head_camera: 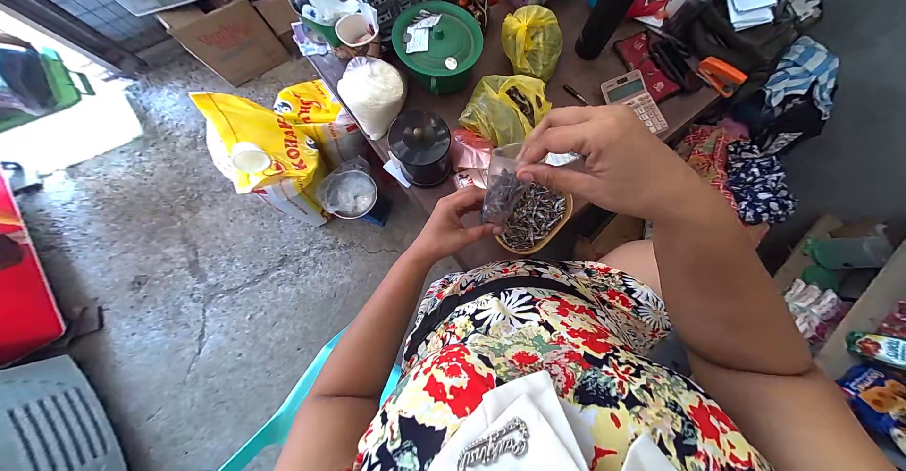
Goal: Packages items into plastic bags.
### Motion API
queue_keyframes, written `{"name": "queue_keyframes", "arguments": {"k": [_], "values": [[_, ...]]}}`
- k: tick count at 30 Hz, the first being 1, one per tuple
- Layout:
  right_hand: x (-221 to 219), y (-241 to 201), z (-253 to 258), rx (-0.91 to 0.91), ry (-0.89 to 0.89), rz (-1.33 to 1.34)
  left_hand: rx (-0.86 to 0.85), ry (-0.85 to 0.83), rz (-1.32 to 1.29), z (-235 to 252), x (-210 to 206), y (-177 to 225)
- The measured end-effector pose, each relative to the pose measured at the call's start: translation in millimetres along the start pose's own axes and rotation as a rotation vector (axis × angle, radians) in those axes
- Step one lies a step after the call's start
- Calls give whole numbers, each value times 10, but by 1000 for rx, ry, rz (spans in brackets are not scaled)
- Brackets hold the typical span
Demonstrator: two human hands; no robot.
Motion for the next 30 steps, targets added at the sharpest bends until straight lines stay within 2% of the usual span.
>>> {"name": "queue_keyframes", "arguments": {"k": [3, 6, 9, 18, 23, 26, 28, 30], "values": [[98, -170, 41, -22, 68, -129, 2, -6, 31, -12, 25, 27], [125, -267, 77, -15, 226, -232, -9, 45, 7, -23, 76, 3], [-40, -159, 56, -104, 169, -259, -20, 118, 45, 12, 114, -52], [-112, -163, 62, -138, 189, -165, -84, 227, 128, 150, -15, 92], [-127, -79, -13, -197, 200, -105, -22, 150, 91, 124, -19, 46], [-133, 1, -57, -193, 284, 5, 0, 149, 89, 92, -13, -17], [-177, 120, -151, -248, 363, 57, 24, 169, 112, 52, 11, -68], [-350, 325, -334, -395, 331, 47, 70, 193, 174, -25, 64, -132]]}}
Point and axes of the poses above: each hand's wrist, its own z-axis towards the middle knuckle, its own x-axis out of the back of the hand, y = z × x, the point moved 2 cm from there along z, towards the middle knuckle, and after that the axes turned 14 degrees about x, right-handed, at the moved point
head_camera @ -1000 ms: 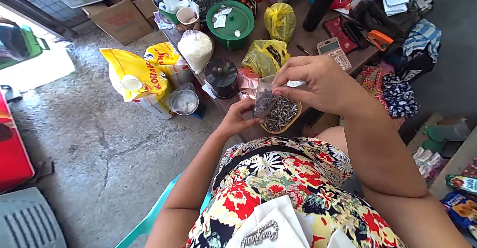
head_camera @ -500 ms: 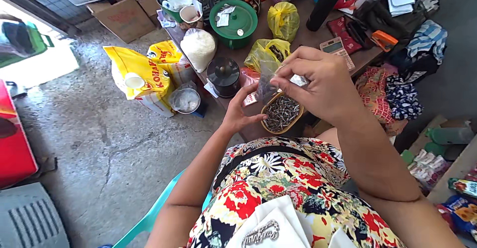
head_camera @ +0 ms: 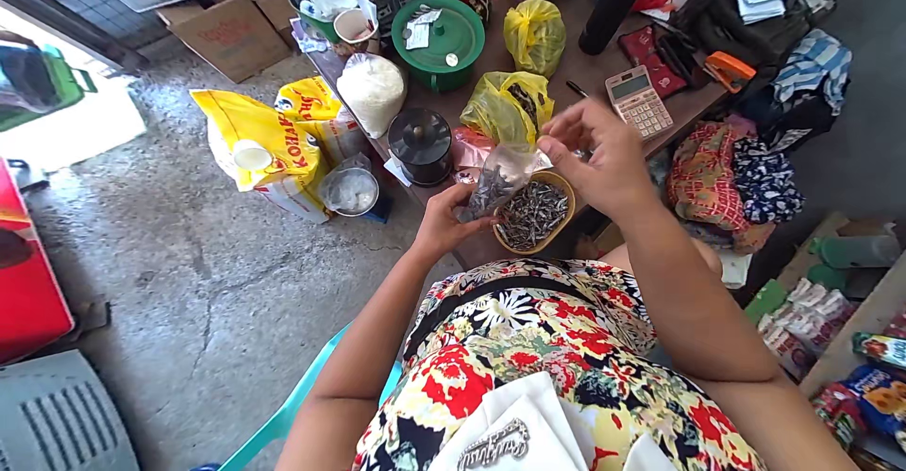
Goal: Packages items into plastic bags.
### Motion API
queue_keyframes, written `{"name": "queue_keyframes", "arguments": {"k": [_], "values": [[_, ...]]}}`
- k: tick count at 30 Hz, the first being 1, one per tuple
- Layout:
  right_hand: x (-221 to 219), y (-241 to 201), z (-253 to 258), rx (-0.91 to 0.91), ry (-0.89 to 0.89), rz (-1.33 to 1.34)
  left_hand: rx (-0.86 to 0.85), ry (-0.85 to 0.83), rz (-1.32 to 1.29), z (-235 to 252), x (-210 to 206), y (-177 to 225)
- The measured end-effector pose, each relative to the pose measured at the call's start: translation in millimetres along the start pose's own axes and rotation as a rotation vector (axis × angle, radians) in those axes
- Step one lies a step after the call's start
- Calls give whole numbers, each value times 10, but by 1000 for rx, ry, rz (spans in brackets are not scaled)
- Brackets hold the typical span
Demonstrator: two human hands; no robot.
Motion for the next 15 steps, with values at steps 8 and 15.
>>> {"name": "queue_keyframes", "arguments": {"k": [8, 15], "values": [[-1072, 1054, -903, -238, -770, -360, 163, 13, 292, -286, 232, -314], [-1091, 1087, -979, -44, -722, -505, 235, -19, 359, -380, 246, -432]]}}
Point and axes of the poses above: each hand's wrist, its own z-axis towards the middle knuckle, its own x-axis out of the back of the hand, y = z × x, the point moved 2 cm from there along z, towards the middle knuckle, and after that the axes turned 14 degrees about x, right-handed, at the moved point
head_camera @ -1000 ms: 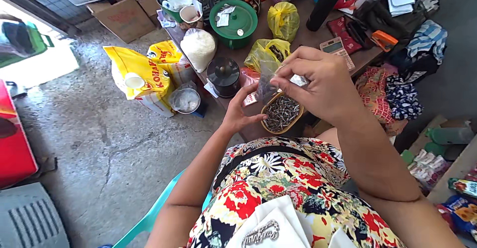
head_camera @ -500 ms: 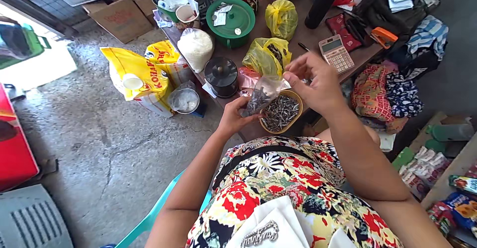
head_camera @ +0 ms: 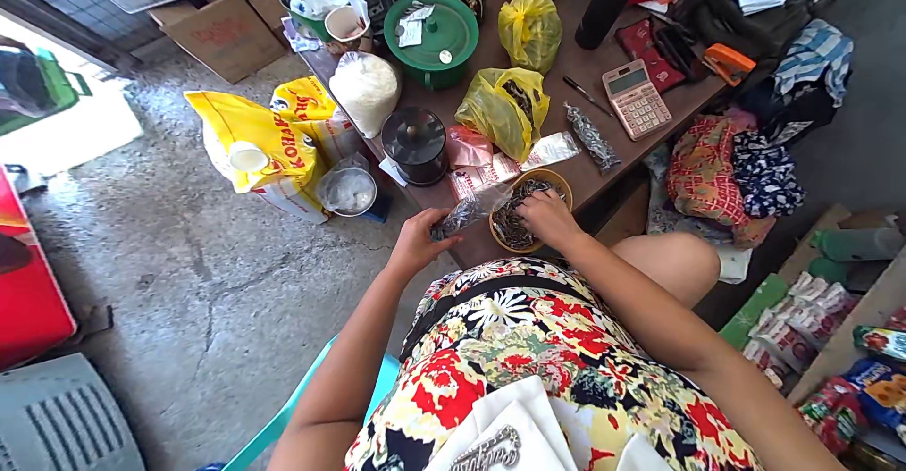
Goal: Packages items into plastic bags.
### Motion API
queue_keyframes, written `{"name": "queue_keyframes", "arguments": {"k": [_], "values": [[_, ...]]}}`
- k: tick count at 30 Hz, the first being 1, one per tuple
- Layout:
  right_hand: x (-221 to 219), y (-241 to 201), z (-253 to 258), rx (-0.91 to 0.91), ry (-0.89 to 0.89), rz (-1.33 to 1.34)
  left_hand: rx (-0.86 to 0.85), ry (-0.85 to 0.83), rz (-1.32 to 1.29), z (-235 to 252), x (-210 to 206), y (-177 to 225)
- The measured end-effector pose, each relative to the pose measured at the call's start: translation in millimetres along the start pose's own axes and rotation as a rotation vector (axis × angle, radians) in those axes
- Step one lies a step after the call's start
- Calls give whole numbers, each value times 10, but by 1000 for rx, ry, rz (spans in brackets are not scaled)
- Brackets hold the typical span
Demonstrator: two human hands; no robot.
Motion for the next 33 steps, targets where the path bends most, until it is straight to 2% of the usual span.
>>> {"name": "queue_keyframes", "arguments": {"k": [3, 8, 12, 15, 17, 21, 25, 28, 33], "values": [[108, 46, -78, -76, 97, 161, 1, -6, 16, 9, -26, -22], [450, 125, -257, -242, 274, 615, 4, -12, 60, 36, -64, -10], [718, 123, -372, -209, 490, 871, -9, -36, 81, 64, -109, -8], [920, 38, -394, -164, 558, 963, -16, -42, 85, 87, -133, 18], [1018, -31, -387, -125, 570, 922, -26, -39, 89, 104, -150, 32], [1133, -136, -360, -68, 580, 618, -49, -23, 82, 114, -161, 77], [1145, -203, -350, -6, 586, 431, -57, -8, 81, 106, -158, 114], [1188, -267, -350, 25, 526, 363, -63, -7, 72, 110, -165, 112], [1322, -358, -367, 78, 485, 428, -77, -2, 46, 110, -178, 140]]}}
Point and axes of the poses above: each hand's wrist, its own z-axis towards the middle knuckle, its own x-axis out of the back of the hand, y = z × x, the point moved 2 cm from there along z, towards the middle knuckle, and after that the axes turned 14 degrees about x, right-handed, at the moved point
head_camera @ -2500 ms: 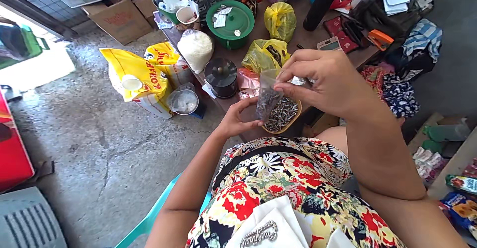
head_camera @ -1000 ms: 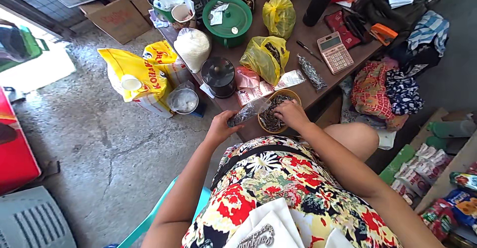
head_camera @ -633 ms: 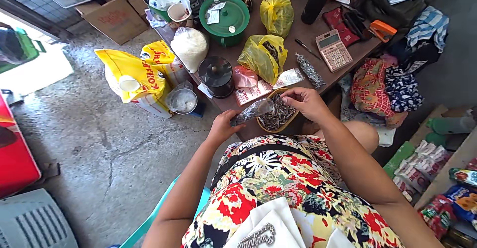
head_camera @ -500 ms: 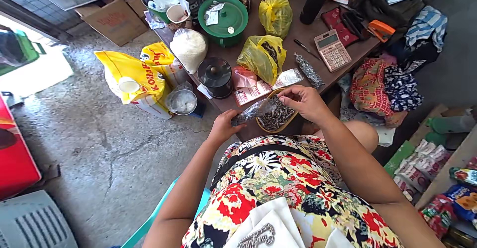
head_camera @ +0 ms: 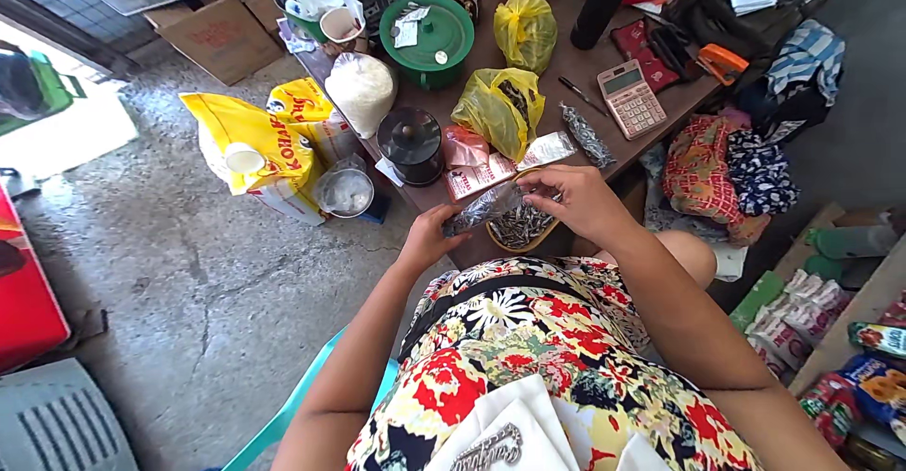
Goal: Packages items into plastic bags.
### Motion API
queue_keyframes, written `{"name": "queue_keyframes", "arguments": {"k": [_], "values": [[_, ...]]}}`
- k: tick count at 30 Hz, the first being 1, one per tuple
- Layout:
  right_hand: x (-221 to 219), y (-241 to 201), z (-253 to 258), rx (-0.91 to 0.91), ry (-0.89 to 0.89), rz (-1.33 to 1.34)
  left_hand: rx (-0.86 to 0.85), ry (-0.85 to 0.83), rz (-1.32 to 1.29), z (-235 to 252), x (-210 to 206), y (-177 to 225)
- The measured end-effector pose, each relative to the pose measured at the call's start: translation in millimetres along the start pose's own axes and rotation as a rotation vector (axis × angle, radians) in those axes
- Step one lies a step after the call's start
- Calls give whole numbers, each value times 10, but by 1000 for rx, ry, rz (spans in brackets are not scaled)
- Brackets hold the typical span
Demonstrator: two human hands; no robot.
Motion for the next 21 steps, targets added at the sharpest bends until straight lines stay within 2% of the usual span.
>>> {"name": "queue_keyframes", "arguments": {"k": [4, 7, 10, 13, 16, 21], "values": [[47, -11, -4, 26, 78, 51, -25, 6, -46, 2, -22, -5], [40, 118, -48, -32, 195, 74, -8, 5, -178, -25, -4, -35], [-124, 305, -141, -140, 108, 65, 54, -71, -376, -58, 1, -72], [-344, 373, -217, -155, 42, 56, 135, -126, -481, -76, -38, -95], [-400, 247, -212, -66, 222, 90, 146, -108, -456, -68, -72, -91], [-500, 110, -146, -11, 341, 159, 95, -116, -365, -15, -140, -39]]}}
Point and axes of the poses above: each hand's wrist, its own z-axis towards the middle knuckle, its own x-axis out of the back of the hand, y = z × x, the point moved 2 cm from there along z, towards the middle knuckle, and after that the axes turned 14 degrees about x, right-handed, at the moved point
